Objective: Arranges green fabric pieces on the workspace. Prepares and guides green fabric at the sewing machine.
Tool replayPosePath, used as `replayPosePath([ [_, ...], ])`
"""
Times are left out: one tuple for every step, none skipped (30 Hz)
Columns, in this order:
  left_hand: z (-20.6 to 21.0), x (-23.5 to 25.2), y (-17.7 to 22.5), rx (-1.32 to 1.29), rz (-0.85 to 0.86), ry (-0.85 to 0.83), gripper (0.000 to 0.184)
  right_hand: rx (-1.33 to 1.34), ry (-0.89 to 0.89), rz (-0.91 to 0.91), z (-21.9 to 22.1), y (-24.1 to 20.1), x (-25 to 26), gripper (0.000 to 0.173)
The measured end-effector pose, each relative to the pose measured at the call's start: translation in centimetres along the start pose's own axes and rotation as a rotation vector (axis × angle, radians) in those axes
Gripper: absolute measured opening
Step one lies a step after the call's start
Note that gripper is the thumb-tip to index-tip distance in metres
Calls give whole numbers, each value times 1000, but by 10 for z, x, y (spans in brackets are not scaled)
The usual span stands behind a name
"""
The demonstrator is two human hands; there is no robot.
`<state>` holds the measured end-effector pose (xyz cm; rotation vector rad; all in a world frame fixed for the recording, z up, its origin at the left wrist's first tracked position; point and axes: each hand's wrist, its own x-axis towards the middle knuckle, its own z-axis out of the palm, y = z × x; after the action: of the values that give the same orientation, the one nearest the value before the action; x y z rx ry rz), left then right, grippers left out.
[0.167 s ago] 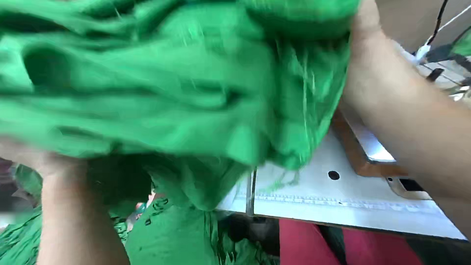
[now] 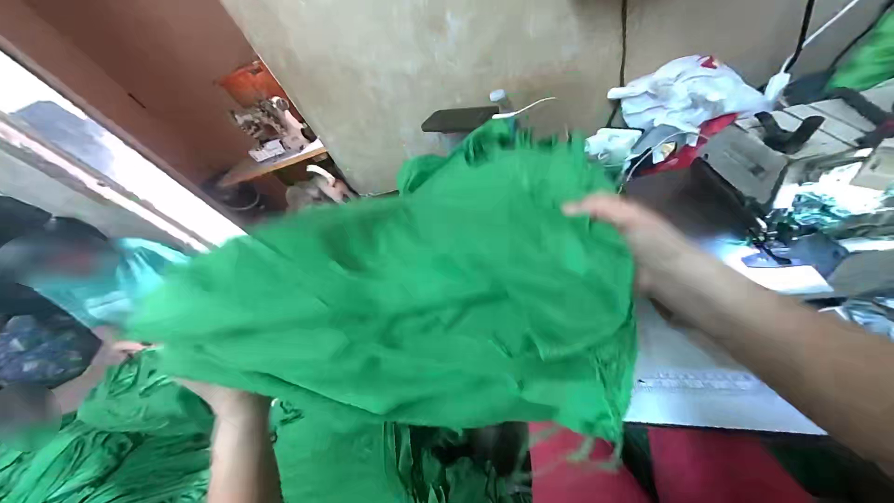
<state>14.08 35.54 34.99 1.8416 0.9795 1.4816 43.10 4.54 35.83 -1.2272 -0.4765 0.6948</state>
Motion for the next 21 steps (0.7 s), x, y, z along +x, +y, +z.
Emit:
replayPosePath([
  [1,-24,-35,126,138,-81,56,-42,28,139,-14,28,-2,17],
  [1,-46,-64,240,246,-174,60,-90,33,243,-27,56,-6,24],
  [-1,-65,-89,356,361,-275,59,-136,14,313,-38,82,-11,35],
  [-3,-83,-108,421,434,-371,58,-177,-30,348,-48,104,-17,44],
  [-6,-99,-124,429,453,-440,57,-215,-64,348,-57,121,-22,48],
  [-11,-111,-136,396,414,-477,60,-232,-77,329,-63,132,-27,51],
  [-17,-119,-142,338,342,-502,66,-236,-82,291,-68,140,-30,55],
  [-24,-122,-143,302,284,-541,70,-252,-82,252,-72,144,-33,62],
  [-31,-120,-138,312,244,-607,69,-290,-69,217,-73,148,-36,68],
  [-37,-115,-128,369,211,-703,68,-357,-52,189,-72,149,-37,72],
  [-42,-108,-112,451,162,-808,68,-444,-34,177,-70,148,-39,74],
  [-45,-101,-92,548,83,-897,72,-523,-28,170,-67,147,-40,74],
  [-43,-96,-70,643,15,-952,75,-584,-34,160,-66,145,-42,74],
  [-39,-93,-50,697,11,-968,76,-630,-42,139,-65,145,-45,73],
  [-31,-92,-34,690,87,-956,75,-666,-47,107,-65,146,-49,73],
  [-17,-92,-19,639,196,-941,71,-696,-48,71,-65,147,-53,71],
  [2,-93,-5,565,285,-940,65,-714,-45,39,-65,148,-57,69],
  [28,-96,8,489,354,-943,57,-719,-39,11,-65,150,-62,67],
  [59,-99,18,426,395,-960,48,-716,-24,-20,-65,153,-67,64],
  [93,-101,28,394,408,-994,39,-714,-10,-50,-66,156,-71,62],
  [128,-103,36,403,416,-1039,35,-714,0,-76,-66,159,-75,61],
])
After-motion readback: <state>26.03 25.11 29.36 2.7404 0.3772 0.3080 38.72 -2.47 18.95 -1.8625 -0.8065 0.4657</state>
